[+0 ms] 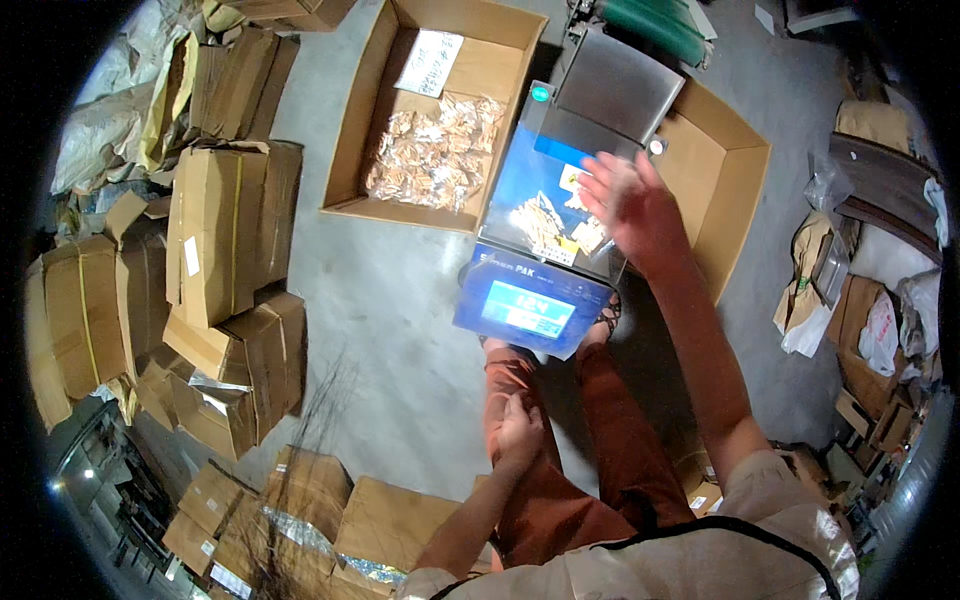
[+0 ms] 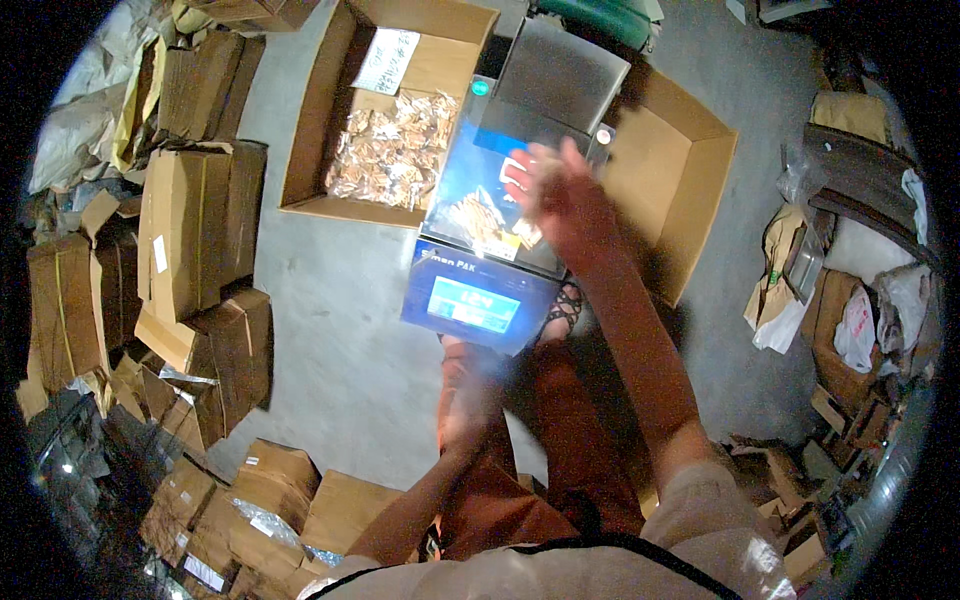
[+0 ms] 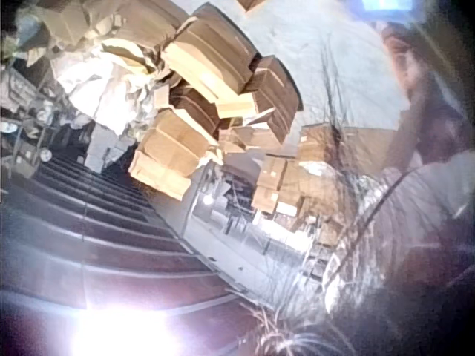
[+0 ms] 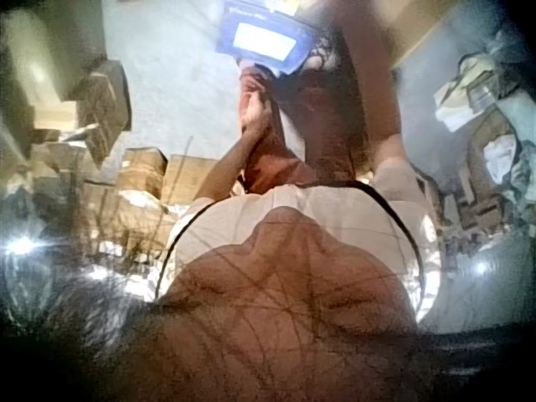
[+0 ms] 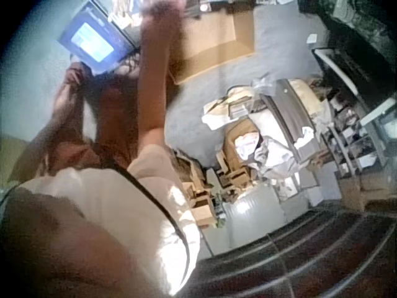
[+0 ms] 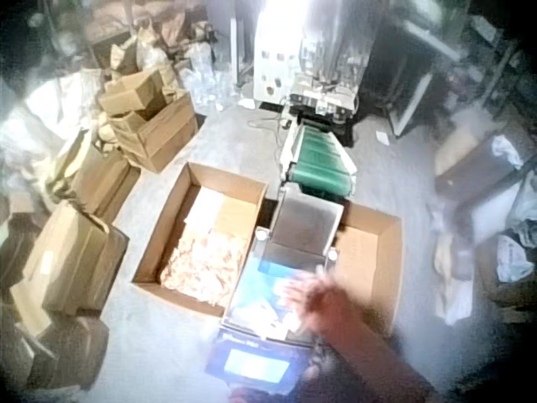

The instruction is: The person picks up small, individually wrapped snack items from a cardboard box and places them onto a digital scale. They interact with the scale's touchscreen interface, likely to record weights or manage inventory. The person then transfers the weighed items into a larger cardboard box.

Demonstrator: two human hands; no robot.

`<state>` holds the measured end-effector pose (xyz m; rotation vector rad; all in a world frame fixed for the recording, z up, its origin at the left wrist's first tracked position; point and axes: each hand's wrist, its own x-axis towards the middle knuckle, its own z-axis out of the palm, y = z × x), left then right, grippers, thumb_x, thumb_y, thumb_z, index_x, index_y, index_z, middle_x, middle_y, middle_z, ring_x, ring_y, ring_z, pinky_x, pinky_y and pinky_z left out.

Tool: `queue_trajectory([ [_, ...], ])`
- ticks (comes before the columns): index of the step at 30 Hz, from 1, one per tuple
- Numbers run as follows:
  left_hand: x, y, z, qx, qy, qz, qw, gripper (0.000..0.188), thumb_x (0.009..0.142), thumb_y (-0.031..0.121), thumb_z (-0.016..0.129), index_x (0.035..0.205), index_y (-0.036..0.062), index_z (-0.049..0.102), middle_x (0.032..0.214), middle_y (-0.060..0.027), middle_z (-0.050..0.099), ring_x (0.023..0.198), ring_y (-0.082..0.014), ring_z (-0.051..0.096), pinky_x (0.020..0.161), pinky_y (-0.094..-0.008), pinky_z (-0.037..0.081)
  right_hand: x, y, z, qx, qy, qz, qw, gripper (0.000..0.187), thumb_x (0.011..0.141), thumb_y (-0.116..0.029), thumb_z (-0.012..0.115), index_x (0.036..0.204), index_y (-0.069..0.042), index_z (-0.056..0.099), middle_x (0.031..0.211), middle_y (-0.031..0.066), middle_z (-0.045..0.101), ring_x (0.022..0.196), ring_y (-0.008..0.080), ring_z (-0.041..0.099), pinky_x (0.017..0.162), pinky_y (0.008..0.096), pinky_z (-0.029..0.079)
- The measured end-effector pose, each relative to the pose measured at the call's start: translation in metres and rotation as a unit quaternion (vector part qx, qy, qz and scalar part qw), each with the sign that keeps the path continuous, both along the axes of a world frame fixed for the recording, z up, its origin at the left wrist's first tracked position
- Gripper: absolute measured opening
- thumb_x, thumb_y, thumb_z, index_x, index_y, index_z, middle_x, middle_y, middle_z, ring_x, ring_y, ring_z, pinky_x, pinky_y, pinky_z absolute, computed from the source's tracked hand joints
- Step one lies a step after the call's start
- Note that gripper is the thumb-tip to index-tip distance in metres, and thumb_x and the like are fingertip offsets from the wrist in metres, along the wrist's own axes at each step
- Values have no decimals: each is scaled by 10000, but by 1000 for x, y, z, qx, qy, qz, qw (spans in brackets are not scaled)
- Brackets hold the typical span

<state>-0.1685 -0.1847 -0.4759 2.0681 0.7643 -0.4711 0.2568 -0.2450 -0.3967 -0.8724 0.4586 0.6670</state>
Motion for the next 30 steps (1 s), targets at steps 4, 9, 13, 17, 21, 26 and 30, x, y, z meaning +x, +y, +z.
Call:
queue_trajectory([
  [4, 24, 17, 30, 39, 132, -9, 990, 406, 922, 222, 560, 1253, 3, 477, 1233, -248, 551, 941, -392, 638, 732, -437, 550, -7, 35, 41, -91, -93, 64, 989, 515, 1052, -356, 375, 1412, 12, 389, 1430, 182, 474, 1312, 283, 454, 1096, 409, 339],
  [9, -10, 43, 13, 91, -115, -88, 985, 320, 866, 141, 606, 1156, 11, 571, 1132, -241, 575, 993, -397, 598, 740, -425, 543, -73, 3, 10, -108, -106, 27, 988, 411, 1035, -281, 444, 1350, -19, 477, 1334, 127, 563, 1233, 234, 540, 1065, 336, 374],
  [13, 14, 73, 65, 0, -58, -129, 990, 342, 847, 107, 607, 1178, 28, 566, 1072, -212, 583, 1042, -382, 573, 844, -460, 501, -144, -32, -24, -331, -92, 147, 927, 301, 960, -205, 583, 1196, -20, 593, 1092, 67, 644, 1030, 174, 588, 940, 308, 443],
  [17, -12, 82, 66, 1, 104, -271, 957, 473, 851, 192, 620, 1282, 35, 501, 1234, -220, 515, 1137, -410, 520, 945, -561, 434, -220, -56, -70, -418, -31, 182, 890, 279, 893, -174, 671, 1108, -2, 636, 1013, 57, 649, 966, 154, 583, 887, 303, 460],
  [21, -41, 70, 69, 119, 83, -229, 962, 685, 856, 282, 637, 1418, 0, 364, 1422, -280, 358, 1277, -471, 402, 1015, -609, 383, -271, -74, -127, -574, -68, 198, 792, 663, 797, -394, 763, 1264, 22, 543, 1177, 171, 631, 1040, 289, 631, 900, 397, 502],
  [26, -32, 84, 48, -45, 172, -206, 962, 813, 863, 340, 631, 1454, -81, 266, 1468, -321, 302, 1348, -497, 331, 1061, -586, 363, -291, -63, -168, -514, 0, 155, 844, 999, 708, -549, 773, 1425, 32, 393, 1397, 270, 487, 1276, 394, 496, 1068, 458, 384],
  [30, -35, 83, 41, -37, 74, -288, 954, 792, 874, 365, 605, 1442, -89, 290, 1424, -320, 374, 1329, -489, 367, 1081, -554, 352, -296, -55, -187, -643, -67, 144, 749, 726, 721, -377, 792, 1272, 2, 511, 1190, 173, 603, 1104, 327, 583, 948, 416, 443],
])
